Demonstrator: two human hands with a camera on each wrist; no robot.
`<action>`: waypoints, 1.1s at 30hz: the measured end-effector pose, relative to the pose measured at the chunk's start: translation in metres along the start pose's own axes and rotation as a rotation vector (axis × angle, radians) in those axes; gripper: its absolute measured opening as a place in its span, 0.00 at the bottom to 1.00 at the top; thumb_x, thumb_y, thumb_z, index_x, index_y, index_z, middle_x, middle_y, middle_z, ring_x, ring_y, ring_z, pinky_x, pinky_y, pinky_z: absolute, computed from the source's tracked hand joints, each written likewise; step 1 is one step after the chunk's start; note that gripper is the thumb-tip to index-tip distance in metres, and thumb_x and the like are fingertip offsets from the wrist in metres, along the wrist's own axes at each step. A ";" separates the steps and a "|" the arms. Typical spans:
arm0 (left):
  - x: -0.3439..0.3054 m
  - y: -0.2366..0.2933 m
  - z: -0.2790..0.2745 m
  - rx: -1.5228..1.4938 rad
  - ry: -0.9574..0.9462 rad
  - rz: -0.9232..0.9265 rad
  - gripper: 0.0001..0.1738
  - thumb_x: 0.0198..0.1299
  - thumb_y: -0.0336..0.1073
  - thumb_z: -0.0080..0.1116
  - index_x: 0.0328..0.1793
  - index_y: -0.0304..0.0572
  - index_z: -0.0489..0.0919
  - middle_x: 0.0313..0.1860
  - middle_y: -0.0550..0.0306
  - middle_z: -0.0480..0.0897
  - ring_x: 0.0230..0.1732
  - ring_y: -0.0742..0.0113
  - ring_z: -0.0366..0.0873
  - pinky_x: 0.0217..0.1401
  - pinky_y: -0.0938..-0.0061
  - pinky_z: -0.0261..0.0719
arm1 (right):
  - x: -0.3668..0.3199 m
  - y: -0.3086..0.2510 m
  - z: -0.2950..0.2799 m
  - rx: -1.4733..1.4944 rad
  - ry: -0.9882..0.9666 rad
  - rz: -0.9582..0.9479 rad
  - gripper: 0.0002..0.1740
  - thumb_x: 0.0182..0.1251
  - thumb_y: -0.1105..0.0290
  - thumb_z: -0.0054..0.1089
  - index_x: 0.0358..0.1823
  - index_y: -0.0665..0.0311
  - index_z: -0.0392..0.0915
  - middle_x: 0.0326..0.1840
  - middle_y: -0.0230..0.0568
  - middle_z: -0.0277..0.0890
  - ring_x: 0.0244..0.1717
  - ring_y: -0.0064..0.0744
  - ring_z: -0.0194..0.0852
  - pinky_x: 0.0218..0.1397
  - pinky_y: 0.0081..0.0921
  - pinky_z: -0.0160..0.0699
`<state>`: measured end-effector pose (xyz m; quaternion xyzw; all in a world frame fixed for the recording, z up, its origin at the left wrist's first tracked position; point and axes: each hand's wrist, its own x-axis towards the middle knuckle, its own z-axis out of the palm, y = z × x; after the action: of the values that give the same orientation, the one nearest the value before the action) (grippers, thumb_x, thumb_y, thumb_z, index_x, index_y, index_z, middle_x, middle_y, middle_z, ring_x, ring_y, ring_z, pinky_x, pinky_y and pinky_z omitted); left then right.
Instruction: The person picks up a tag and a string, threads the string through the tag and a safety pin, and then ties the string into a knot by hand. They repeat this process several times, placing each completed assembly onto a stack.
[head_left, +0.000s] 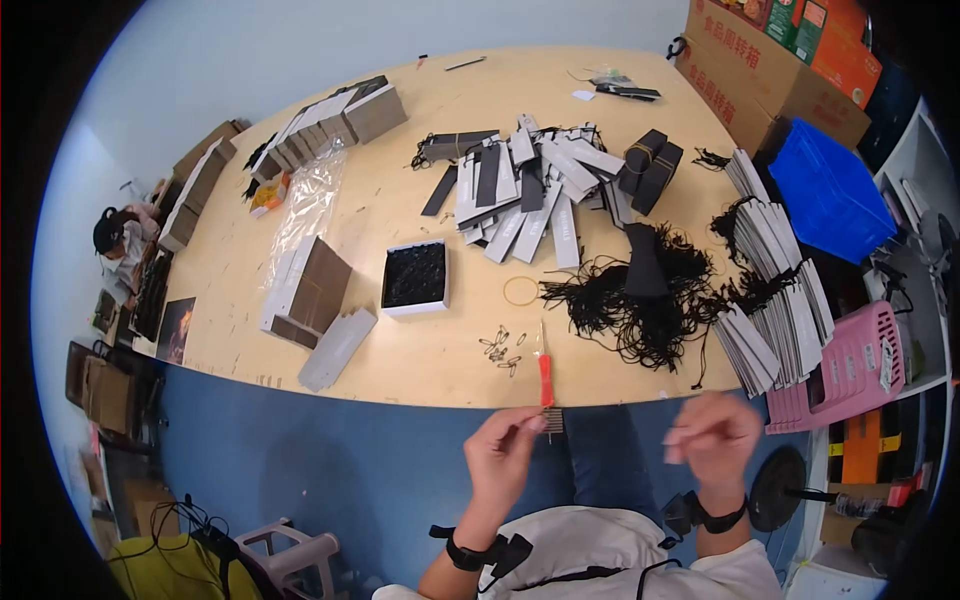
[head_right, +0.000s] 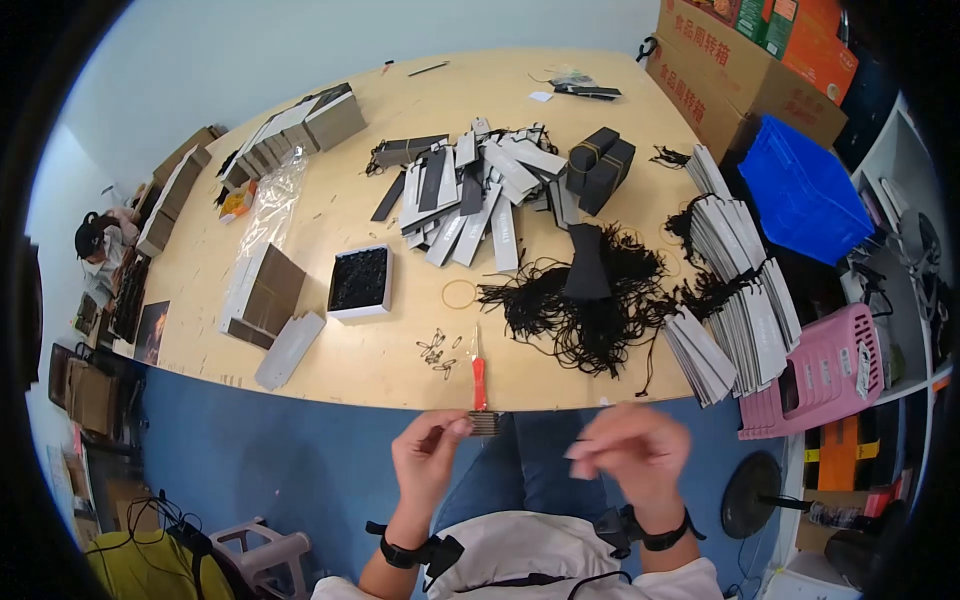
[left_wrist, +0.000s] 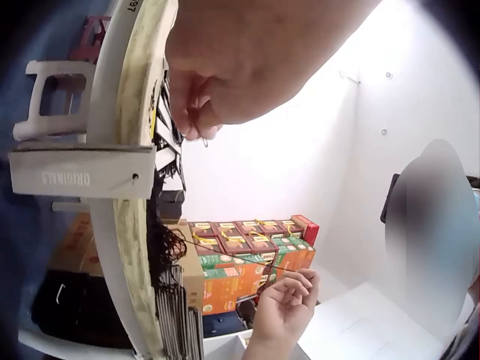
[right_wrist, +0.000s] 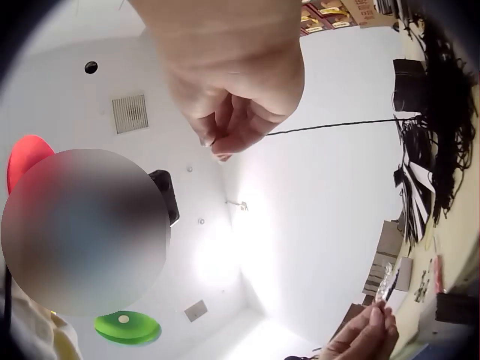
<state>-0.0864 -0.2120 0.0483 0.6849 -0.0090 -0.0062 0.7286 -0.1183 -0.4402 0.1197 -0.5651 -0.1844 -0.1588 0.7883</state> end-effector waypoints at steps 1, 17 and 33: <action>-0.005 0.001 0.003 -0.018 -0.025 -0.021 0.08 0.64 0.24 0.61 0.48 0.29 0.80 0.40 0.54 0.85 0.42 0.72 0.82 0.49 0.78 0.81 | -0.003 0.004 0.008 -0.100 -0.013 0.160 0.05 0.67 0.79 0.60 0.42 0.73 0.77 0.34 0.50 0.81 0.28 0.28 0.81 0.30 0.18 0.81; -0.022 0.010 0.027 0.165 -0.056 0.159 0.14 0.62 0.20 0.60 0.53 0.31 0.76 0.41 0.53 0.84 0.44 0.72 0.82 0.51 0.76 0.81 | -0.038 0.054 0.039 -0.431 0.119 0.417 0.07 0.63 0.82 0.59 0.42 0.69 0.74 0.33 0.40 0.84 0.31 0.23 0.84 0.35 0.18 0.81; -0.021 0.011 0.031 0.466 -0.027 0.500 0.19 0.51 0.16 0.64 0.50 0.34 0.77 0.35 0.48 0.82 0.34 0.56 0.82 0.36 0.70 0.80 | -0.034 0.047 0.034 -0.512 0.030 0.530 0.04 0.64 0.84 0.57 0.39 0.71 0.72 0.30 0.39 0.80 0.30 0.21 0.81 0.31 0.17 0.79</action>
<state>-0.1083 -0.2414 0.0610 0.8094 -0.1876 0.1656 0.5313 -0.1303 -0.3918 0.0749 -0.7698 0.0257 0.0016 0.6377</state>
